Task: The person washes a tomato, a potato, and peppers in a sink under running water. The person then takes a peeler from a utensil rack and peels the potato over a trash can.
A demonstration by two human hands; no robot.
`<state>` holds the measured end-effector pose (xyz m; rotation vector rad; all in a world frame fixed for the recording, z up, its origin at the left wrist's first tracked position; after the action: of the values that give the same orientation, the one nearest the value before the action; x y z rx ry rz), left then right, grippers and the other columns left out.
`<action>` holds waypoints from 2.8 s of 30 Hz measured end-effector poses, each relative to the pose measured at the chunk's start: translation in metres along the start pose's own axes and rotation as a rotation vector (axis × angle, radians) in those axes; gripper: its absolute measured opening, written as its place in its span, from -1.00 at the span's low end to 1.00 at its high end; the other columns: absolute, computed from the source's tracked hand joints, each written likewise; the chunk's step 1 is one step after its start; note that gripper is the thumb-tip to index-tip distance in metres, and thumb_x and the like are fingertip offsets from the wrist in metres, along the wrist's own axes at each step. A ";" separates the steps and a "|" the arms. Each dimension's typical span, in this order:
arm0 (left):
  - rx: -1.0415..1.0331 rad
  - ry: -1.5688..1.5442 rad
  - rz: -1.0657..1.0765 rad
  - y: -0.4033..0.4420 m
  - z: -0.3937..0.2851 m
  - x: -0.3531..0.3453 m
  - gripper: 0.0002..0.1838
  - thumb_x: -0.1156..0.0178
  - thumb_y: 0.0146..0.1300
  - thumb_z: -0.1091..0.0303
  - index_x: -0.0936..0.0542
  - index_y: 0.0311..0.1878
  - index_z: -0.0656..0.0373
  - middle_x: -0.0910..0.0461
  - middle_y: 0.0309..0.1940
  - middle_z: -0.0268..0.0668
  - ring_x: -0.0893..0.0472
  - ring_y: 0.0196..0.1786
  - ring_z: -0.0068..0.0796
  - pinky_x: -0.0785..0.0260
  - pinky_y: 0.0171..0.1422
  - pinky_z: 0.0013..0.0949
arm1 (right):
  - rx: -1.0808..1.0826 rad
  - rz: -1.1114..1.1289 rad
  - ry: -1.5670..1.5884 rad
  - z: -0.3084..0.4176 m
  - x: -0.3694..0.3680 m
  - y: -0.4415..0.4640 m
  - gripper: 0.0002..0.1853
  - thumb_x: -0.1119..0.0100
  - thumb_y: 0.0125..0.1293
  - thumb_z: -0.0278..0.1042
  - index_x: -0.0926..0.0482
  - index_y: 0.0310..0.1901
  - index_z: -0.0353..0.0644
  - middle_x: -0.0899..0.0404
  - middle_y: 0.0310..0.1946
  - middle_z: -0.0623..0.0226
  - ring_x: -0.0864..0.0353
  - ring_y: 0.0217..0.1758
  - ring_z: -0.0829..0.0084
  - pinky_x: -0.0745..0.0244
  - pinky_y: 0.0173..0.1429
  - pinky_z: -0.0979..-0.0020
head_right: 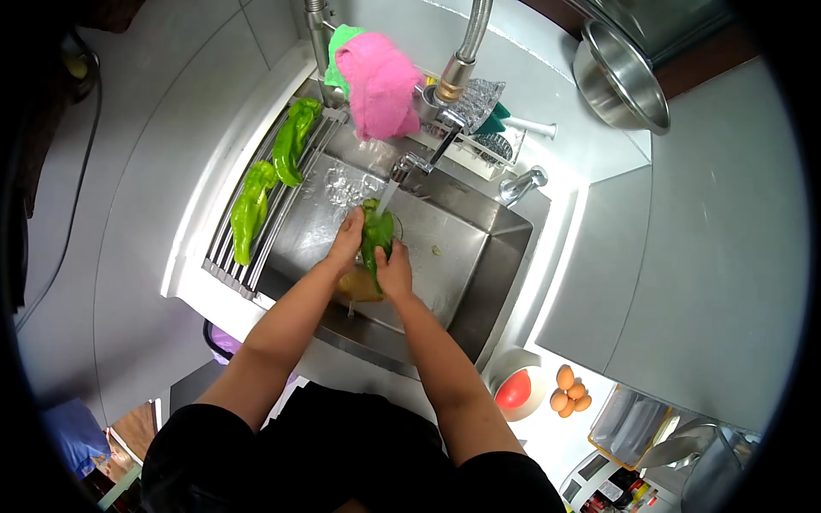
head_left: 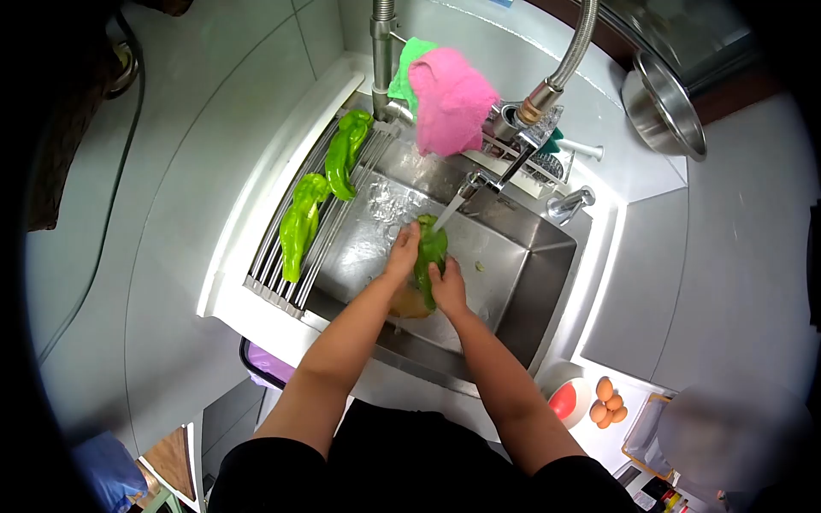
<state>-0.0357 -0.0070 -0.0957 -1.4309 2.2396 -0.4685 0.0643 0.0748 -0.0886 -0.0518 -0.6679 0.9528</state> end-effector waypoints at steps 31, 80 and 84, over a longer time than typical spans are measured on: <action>-0.349 0.524 0.309 -0.003 -0.057 -0.029 -0.32 -0.27 0.01 0.11 -0.22 0.12 0.23 -0.42 -0.04 -0.01 -0.42 0.05 -0.12 -0.27 0.09 -0.25 | 0.149 0.082 0.521 0.051 0.021 0.015 -0.42 0.03 0.22 -0.54 -0.07 0.27 -0.20 -0.30 0.08 0.27 -0.32 0.08 0.47 -0.22 0.14 0.50; 0.485 0.100 -0.022 -0.069 0.039 0.032 -0.03 -0.09 0.04 -0.24 0.10 0.33 0.15 -0.08 0.26 -0.08 -0.16 0.25 -0.17 -0.09 0.19 0.03 | -0.480 0.028 0.947 -0.013 -0.004 -0.072 -0.69 -0.08 0.19 -0.10 -0.43 -0.18 -0.15 -0.47 -0.45 0.33 -0.47 -0.52 0.44 -0.41 -0.50 0.46; 0.466 0.073 0.046 -0.087 0.037 0.035 -0.09 -0.12 0.08 -0.13 0.10 0.33 0.12 -0.10 0.26 -0.12 -0.15 0.26 -0.18 -0.06 0.19 0.06 | -0.583 0.000 0.873 -0.055 -0.004 -0.069 -0.64 -0.03 0.22 -0.13 -0.36 -0.06 -0.20 -0.46 -0.27 0.26 -0.47 -0.31 0.42 -0.43 -0.31 0.40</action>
<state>0.0370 -0.0755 -0.0895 -1.1313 2.0302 -0.9655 0.1436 0.0447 -0.1121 -0.9294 -0.1055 0.6144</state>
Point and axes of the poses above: each hand's wrist, its own y-axis towards the middle knuckle, its own x-axis out of the back of the hand, z = x × y, the point moved 8 cm from there along y, towards the middle knuckle
